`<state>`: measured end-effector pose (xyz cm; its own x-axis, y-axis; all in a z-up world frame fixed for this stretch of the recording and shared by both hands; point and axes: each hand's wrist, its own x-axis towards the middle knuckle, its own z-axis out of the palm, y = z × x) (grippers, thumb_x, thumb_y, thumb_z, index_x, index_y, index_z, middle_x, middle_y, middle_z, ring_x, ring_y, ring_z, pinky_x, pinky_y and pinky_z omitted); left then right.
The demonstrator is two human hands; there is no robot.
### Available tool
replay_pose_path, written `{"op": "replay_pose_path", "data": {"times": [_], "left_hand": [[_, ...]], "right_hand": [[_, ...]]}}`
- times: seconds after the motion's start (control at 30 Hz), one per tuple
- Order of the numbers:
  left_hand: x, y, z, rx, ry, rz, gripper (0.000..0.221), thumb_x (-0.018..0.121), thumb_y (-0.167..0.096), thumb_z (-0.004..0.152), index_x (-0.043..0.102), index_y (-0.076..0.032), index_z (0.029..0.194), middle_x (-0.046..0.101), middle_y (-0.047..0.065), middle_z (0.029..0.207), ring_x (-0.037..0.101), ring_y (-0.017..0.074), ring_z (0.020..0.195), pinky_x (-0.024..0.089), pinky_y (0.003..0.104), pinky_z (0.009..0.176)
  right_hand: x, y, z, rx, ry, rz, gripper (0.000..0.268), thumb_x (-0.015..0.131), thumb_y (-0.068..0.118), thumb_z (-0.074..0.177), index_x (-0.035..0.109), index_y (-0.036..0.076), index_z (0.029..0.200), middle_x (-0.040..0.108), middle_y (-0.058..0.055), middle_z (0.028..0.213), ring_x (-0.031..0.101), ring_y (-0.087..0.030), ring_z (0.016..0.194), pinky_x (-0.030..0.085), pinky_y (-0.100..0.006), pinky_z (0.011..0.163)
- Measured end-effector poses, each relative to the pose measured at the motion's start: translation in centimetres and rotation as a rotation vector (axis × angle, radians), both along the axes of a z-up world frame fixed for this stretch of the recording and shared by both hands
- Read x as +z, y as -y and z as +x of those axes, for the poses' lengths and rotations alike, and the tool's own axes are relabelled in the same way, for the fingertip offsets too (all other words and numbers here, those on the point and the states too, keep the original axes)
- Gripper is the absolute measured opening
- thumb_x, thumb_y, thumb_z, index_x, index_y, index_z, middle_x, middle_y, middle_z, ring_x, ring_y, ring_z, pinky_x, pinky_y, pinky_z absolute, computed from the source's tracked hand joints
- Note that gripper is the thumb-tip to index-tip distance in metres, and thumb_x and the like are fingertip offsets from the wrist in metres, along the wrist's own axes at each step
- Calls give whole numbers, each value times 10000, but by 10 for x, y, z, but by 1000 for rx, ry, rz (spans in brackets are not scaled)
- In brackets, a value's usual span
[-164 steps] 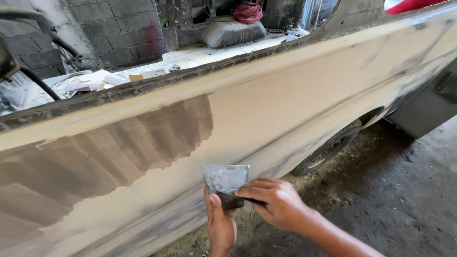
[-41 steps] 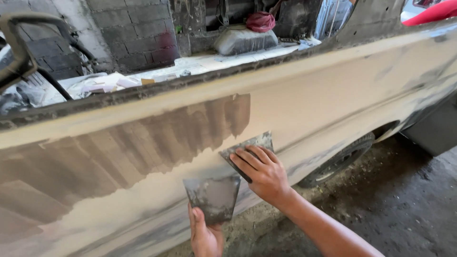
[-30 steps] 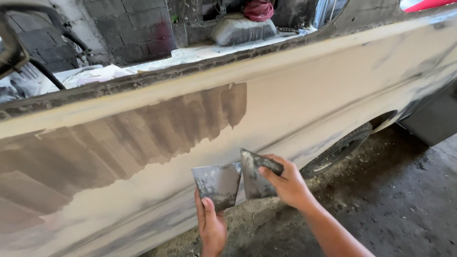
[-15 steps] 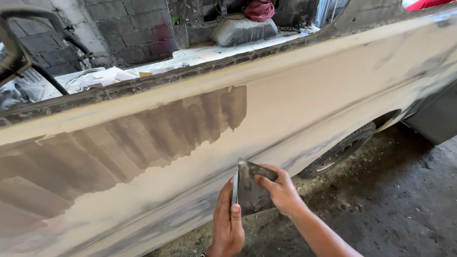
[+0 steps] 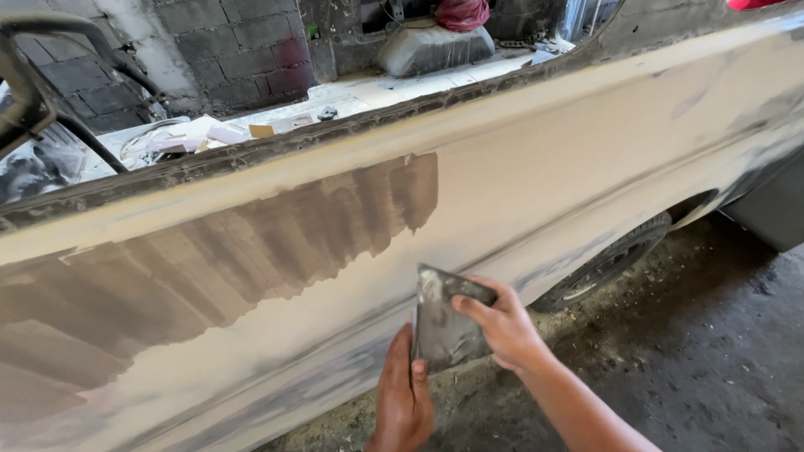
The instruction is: The person applies a grey body filler to the side panel of a vehicle using a metal putty knife. They spread the material in smooth strokes, occasionally stepping back to a nearby table to scoop more filler from a container and transfer it to the tool before returning to the vehicle.
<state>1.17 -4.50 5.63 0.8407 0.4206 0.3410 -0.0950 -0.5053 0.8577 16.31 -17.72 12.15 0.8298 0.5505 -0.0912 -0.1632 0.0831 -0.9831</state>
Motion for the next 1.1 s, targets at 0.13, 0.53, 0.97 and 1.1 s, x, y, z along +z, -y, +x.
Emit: {"op": "replay_pose_path", "data": {"times": [0.13,0.53,0.97,1.1], "left_hand": [[-21,10,2,-44,-148,-238,685,314,-480,1049,343,-13,1549,449,243,1549,417,410,1452,358,483,1156],[-55,-5,11,147,68,-720,743,383,-509,993,386,3,1532,578,209,1477,552,317,1390,401,453,1146],[-65,-20,14,59,193,-754,695,430,-456,1017,421,26,1517,600,199,1468,549,290,1393,357,423,1165],[-98,-24,26,35,197,-814,709,476,-465,1002,461,45,1495,619,208,1438,560,304,1365,352,423,1149]], "right_hand": [[53,11,8,-67,43,-37,269,676,97,901,722,-6,1144,739,-85,785,603,-146,505,530,-322,449],[166,-9,36,-517,1900,-374,253,713,40,943,760,109,1181,764,-55,1178,725,-231,1142,581,-388,964],[138,-37,44,-545,1924,-441,307,759,74,920,728,105,1224,717,-65,1248,648,-271,1235,522,-447,1059],[120,-46,54,-579,1872,-437,387,742,44,888,713,120,1266,670,-72,1327,584,-296,1320,471,-481,1142]]}}
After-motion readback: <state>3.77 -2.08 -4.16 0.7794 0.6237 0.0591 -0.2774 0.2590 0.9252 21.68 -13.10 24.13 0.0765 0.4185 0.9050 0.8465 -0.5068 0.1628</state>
